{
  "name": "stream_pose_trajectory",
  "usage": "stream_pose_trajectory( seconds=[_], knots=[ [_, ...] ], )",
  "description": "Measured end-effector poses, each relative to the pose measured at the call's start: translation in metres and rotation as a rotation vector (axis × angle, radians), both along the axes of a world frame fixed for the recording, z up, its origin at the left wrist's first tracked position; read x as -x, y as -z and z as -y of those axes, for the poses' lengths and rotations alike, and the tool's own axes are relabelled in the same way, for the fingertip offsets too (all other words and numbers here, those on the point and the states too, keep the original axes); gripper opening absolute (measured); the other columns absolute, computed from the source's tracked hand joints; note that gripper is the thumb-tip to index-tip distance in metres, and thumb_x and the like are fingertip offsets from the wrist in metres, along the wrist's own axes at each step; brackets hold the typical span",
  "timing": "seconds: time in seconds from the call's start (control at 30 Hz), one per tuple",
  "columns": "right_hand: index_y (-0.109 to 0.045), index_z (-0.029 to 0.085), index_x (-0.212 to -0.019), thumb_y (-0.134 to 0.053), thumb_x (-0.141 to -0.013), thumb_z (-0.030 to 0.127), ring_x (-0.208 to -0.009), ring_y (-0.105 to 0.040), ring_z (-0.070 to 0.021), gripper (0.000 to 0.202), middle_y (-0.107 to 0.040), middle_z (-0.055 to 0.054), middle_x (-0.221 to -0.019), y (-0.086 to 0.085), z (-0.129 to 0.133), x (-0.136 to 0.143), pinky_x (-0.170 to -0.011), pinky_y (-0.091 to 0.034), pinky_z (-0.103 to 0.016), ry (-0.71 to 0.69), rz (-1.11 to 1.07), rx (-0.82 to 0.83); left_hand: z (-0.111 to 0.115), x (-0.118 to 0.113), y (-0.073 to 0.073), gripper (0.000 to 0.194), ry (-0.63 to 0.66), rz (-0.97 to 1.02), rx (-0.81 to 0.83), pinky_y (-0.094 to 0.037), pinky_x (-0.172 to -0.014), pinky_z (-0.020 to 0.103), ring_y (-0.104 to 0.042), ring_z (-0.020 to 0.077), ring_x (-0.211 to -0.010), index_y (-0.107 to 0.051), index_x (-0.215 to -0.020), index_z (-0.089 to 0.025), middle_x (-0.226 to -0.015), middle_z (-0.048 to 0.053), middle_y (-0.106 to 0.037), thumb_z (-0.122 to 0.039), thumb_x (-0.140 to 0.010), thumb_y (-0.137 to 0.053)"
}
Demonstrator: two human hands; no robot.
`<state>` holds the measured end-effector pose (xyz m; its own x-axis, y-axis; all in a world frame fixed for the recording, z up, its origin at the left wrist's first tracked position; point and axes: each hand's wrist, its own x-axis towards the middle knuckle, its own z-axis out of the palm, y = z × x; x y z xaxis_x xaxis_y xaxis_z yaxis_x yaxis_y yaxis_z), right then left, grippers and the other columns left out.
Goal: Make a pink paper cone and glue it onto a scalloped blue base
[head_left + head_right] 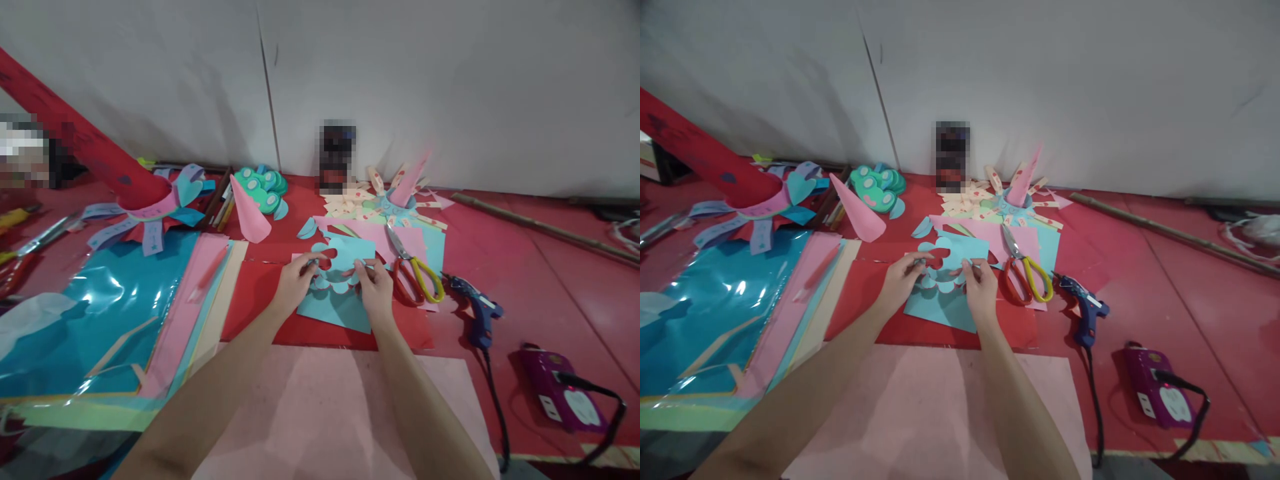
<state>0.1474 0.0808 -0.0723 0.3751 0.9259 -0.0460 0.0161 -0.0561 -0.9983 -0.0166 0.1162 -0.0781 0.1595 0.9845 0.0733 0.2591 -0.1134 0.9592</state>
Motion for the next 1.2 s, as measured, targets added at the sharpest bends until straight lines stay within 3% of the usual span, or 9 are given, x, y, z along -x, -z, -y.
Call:
stream_pose_trajectory(
  seconds=[0.4, 0.8, 1.03, 1.2],
  knots=[
    [-0.058, 0.02, -0.081, -0.059, -0.077, 0.057, -0.045, -0.048, -0.0111, 0.037, -0.071, -0.003, -0.072, 0.0004, 0.0021, -0.0011, -0.039, -0.039, -0.024, 0.021, -0.01, -0.004, -0.0003, -0.0003, 0.0005, 0.025, 0.061, 0.059, 0.035, -0.05, -0.067, 0.025, -0.067, 0.0151, -0.068, -0.069, -0.103, -0.022, -0.074, 0.001, -0.071, -0.025, -0.083, -0.053],
    [-0.055, 0.02, -0.078, -0.056, -0.079, 0.055, -0.039, -0.045, -0.0107, 0.035, -0.064, 0.001, -0.058, 0.0017, 0.0002, -0.0023, -0.039, -0.038, -0.024, 0.042, 0.074, 0.02, 0.0022, -0.0009, -0.0062, 0.041, 0.01, 0.045, 0.06, -0.053, -0.071, 0.025, -0.067, 0.0139, -0.066, -0.063, -0.121, -0.023, -0.065, -0.003, -0.068, -0.02, -0.081, -0.056],
    [-0.054, 0.021, -0.076, -0.056, -0.078, 0.057, -0.037, -0.046, -0.0111, 0.036, -0.049, 0.007, -0.048, 0.0021, -0.0003, -0.0007, -0.038, -0.037, -0.024, 0.052, 0.09, 0.016, -0.0009, -0.0017, 0.0003, 0.048, 0.075, 0.126, 0.14, -0.055, -0.075, 0.026, -0.072, 0.0184, -0.088, -0.055, -0.131, -0.027, -0.101, 0.003, -0.075, -0.02, -0.083, -0.054],
    [-0.053, 0.022, -0.076, -0.055, -0.079, 0.059, -0.038, -0.047, -0.0105, 0.038, -0.049, 0.007, -0.051, 0.0044, -0.0005, -0.0016, -0.038, -0.037, -0.023, 0.055, 0.112, 0.023, -0.0005, -0.0025, -0.001, 0.049, 0.035, 0.155, 0.173, -0.056, -0.073, 0.028, -0.073, 0.0198, -0.083, -0.054, -0.132, -0.026, -0.093, 0.002, -0.076, -0.021, -0.083, -0.056]
  ],
)
